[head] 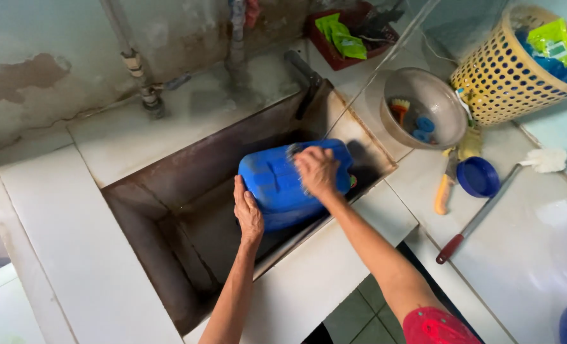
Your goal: Wash a blue plastic water container in a large utility sink.
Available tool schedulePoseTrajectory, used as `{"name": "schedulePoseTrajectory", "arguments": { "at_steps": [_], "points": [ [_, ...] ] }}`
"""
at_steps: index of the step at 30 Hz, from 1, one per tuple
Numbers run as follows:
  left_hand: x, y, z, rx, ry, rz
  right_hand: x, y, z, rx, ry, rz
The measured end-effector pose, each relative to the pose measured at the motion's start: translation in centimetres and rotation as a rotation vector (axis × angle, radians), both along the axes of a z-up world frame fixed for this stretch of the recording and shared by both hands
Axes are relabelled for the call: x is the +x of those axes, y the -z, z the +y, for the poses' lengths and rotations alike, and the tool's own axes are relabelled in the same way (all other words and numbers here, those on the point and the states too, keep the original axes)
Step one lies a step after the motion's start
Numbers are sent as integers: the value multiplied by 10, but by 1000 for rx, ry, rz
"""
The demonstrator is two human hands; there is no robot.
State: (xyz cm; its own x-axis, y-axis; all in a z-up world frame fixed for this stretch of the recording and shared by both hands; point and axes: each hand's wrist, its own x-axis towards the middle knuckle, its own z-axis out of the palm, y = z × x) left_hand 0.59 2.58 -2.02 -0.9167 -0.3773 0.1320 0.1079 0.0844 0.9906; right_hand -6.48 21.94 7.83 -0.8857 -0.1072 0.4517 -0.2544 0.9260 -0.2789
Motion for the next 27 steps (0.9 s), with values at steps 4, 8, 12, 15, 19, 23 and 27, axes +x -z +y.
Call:
{"name": "schedulePoseTrajectory", "arguments": {
  "at_steps": [4,8,12,15,19,23,27],
  "points": [
    [-1,-2,-1,-199,52,38,-40,44,72,4,226,138],
    [-5,-2,12,-285,53,-31,-23,26,20,36,520,61],
    [-13,-28,26,-527,-46,-206,29,-1,-62,-108,46,46],
    [-25,-51,46,-870,-170,-283,18,1,-35,-121,-54,18],
    [-39,-48,52,-1073,-163,-269,-21,-1,52,-158,96,-36],
    [-62,-43,76,-1252,-143,-204,-12,-15,156,-151,121,-117],
    [-88,-96,112,-1290,-100,-289,35,-54,245,-79,266,-103]
  ]
}}
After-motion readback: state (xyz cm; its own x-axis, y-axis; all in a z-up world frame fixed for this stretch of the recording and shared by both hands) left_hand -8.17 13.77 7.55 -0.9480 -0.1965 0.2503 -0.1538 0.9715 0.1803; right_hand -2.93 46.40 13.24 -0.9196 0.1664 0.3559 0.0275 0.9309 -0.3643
